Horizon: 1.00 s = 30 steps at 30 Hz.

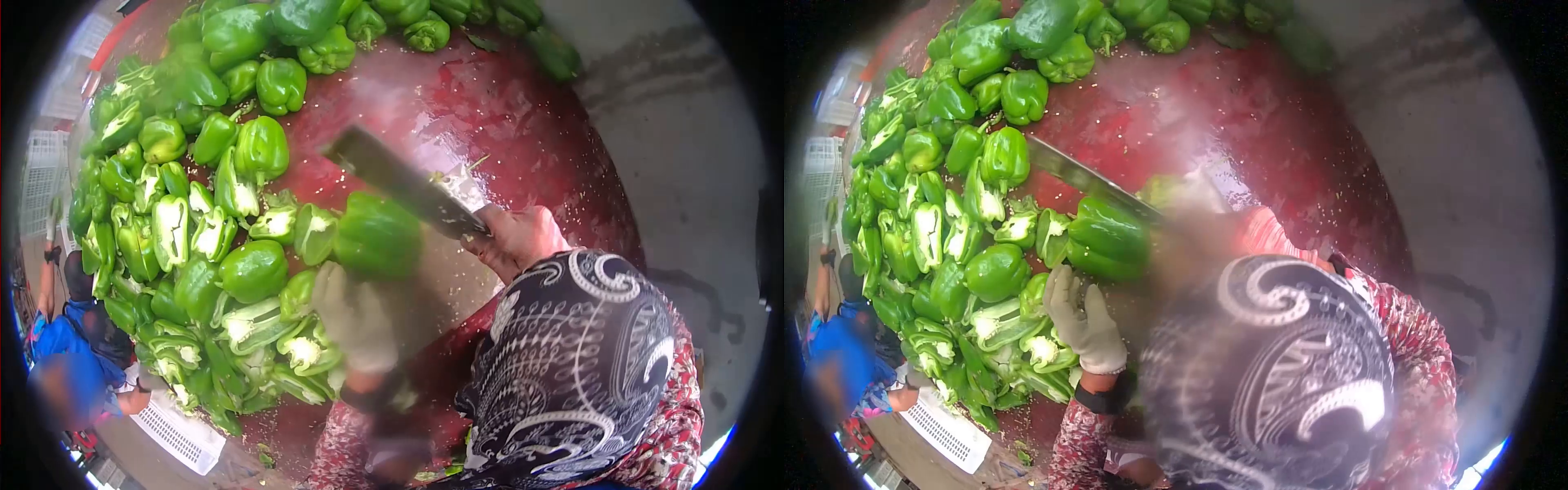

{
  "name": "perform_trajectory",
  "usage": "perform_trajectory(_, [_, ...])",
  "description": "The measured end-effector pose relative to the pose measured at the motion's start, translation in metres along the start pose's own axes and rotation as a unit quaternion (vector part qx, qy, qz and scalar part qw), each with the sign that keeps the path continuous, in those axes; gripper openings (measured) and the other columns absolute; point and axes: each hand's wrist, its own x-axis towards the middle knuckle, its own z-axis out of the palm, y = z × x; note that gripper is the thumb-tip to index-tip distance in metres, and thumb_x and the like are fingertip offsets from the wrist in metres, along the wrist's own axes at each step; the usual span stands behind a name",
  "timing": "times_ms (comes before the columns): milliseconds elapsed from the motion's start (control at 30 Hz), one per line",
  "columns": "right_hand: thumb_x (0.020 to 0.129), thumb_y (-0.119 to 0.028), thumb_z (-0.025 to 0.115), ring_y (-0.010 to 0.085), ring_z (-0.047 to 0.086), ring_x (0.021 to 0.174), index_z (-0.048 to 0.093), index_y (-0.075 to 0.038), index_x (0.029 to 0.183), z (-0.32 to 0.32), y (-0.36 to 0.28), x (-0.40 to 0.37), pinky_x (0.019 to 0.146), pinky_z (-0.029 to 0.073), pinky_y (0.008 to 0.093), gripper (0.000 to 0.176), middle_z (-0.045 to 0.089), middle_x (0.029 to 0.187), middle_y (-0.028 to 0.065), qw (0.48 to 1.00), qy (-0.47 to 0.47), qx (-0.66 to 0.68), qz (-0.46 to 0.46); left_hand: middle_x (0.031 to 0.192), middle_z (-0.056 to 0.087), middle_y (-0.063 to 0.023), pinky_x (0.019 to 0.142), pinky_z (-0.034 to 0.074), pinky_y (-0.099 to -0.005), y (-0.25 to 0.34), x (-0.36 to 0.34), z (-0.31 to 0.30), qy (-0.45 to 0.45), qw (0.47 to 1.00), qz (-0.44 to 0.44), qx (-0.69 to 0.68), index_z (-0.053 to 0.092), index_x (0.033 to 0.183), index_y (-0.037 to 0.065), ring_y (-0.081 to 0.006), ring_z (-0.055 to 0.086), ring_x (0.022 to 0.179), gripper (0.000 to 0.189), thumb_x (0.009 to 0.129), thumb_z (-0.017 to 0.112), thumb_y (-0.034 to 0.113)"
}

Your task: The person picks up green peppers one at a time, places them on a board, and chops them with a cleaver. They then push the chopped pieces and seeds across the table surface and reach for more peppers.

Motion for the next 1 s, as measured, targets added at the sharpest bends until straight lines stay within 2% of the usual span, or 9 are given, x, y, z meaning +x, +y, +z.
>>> perform_trajectory(133, [0.084, -0.014, 0.067, 0.0176, 0.063, 0.061, 0.066, -0.008, 0.103, 0.008, -0.02, 0.02, 0.059, 0.052, 0.0339, 0.02, 0.067, 0.072, 0.0043, 0.992, -0.025, -0.107, -0.069, 0.132, 0.046, -0.0208, 0.095, 0.047, -0.0368, -0.001, 0.002, -0.012, -0.034, 0.998, 0.02, 0.049, 0.051, 0.123, -0.006, -0.0309, 0.054, 0.112, 0.047, 0.077, 0.057, -0.015])
perform_trajectory(200, [0.084, -0.015, 0.066, 0.0182, 0.064, 0.061, 0.066, -0.008, 0.102, 0.019, -0.028, 0.024, 0.059, 0.052, 0.0338, 0.019, 0.066, 0.071, 0.0052, 0.972, -0.058, -0.209, -0.086, 0.124, 0.052, -0.0212, 0.093, 0.047, -0.0385, 0.001, 0.009, -0.015, -0.034, 0.985, 0.109, 0.132, 0.051, 0.122, -0.006, -0.0341, 0.055, 0.11, 0.047, 0.076, 0.059, -0.012])
perform_trajectory(367, [0.085, -0.018, 0.065, 0.0197, 0.065, 0.062, 0.067, -0.009, 0.099, 0.038, -0.023, 0.017, 0.059, 0.052, 0.0335, 0.017, 0.066, 0.07, 0.0074, 0.926, -0.138, -0.331, -0.117, 0.12, 0.054, -0.0229, 0.091, 0.046, -0.0411, 0.007, 0.005, -0.019, -0.043, 0.974, 0.167, 0.147, 0.053, 0.119, -0.001, -0.0375, 0.054, 0.108, 0.046, 0.076, 0.068, 0.006])
perform_trajectory(533, [0.086, -0.021, 0.064, 0.0212, 0.067, 0.063, 0.067, -0.01, 0.097, 0.023, -0.011, 0.004, 0.058, 0.051, 0.0333, 0.015, 0.065, 0.068, 0.0096, 0.951, -0.019, -0.309, -0.026, 0.127, 0.049, -0.0227, 0.092, 0.046, -0.0403, 0.018, -0.007, -0.008, -0.015, 0.972, 0.175, 0.154, 0.046, 0.128, 0.002, -0.0339, 0.053, 0.112, 0.058, 0.076, 0.071, 0.013])
perform_trajectory(600, [0.088, -0.023, 0.063, 0.0243, 0.065, 0.064, 0.065, -0.008, 0.098, -0.002, -0.005, 0.015, 0.059, 0.049, 0.0376, 0.018, 0.063, 0.069, 0.0146, 0.959, 0.034, -0.262, -0.103, 0.131, 0.046, -0.0202, 0.094, 0.046, -0.0382, 0.015, -0.026, 0.003, 0.037, 0.998, -0.045, 0.01, 0.043, 0.13, 0.001, -0.0301, 0.052, 0.113, 0.061, 0.077, 0.071, 0.013])
perform_trajectory(633, [0.089, -0.024, 0.062, 0.0253, 0.065, 0.064, 0.064, -0.008, 0.099, -0.011, -0.004, 0.021, 0.06, 0.048, 0.0391, 0.019, 0.062, 0.069, 0.0163, 0.959, 0.051, -0.246, -0.129, 0.131, 0.046, -0.0202, 0.094, 0.046, -0.0382, 0.021, -0.029, 0.009, 0.037, 0.998, -0.044, 0.011, 0.043, 0.13, 0.001, -0.0301, 0.052, 0.113, 0.061, 0.077, 0.071, 0.013])
perform_trajectory(700, [0.09, -0.025, 0.06, 0.0323, 0.064, 0.067, 0.061, -0.005, 0.1, -0.01, -0.007, 0.039, 0.061, 0.046, 0.0427, 0.022, 0.06, 0.069, 0.0211, 0.944, -0.056, -0.317, -0.071, 0.129, 0.047, -0.0229, 0.098, 0.043, -0.0451, 0.046, -0.022, 0.014, 0.067, 0.95, -0.289, -0.1, 0.037, 0.136, -0.004, -0.0364, 0.047, 0.119, 0.083, 0.07, 0.081, 0.021])
perform_trajectory(867, [0.087, -0.022, 0.062, 0.0387, 0.064, 0.07, 0.059, -0.003, 0.097, 0.019, -0.003, 0.044, 0.061, 0.045, 0.0457, 0.022, 0.058, 0.068, 0.0236, 0.893, -0.125, -0.402, -0.162, 0.14, 0.034, -0.0265, 0.11, 0.028, -0.0404, 0.044, 0.011, 0.022, -0.017, 0.962, -0.269, 0.055, 0.02, 0.145, -0.002, -0.0385, 0.033, 0.131, 0.105, 0.068, 0.083, 0.031])
perform_trajectory(1000, [0.087, -0.022, 0.059, 0.0376, 0.064, 0.084, 0.058, -0.008, 0.114, 0.01, -0.01, 0.032, 0.071, 0.049, 0.0456, 0.03, 0.064, 0.088, 0.0202, 0.913, -0.167, -0.369, -0.052, 0.14, 0.033, -0.0281, 0.11, 0.028, -0.0423, 0.049, 0.033, 0.021, 0.034, 0.959, -0.28, 0.026, 0.02, 0.145, -0.001, -0.0399, 0.032, 0.132, 0.104, 0.068, 0.082, 0.028])
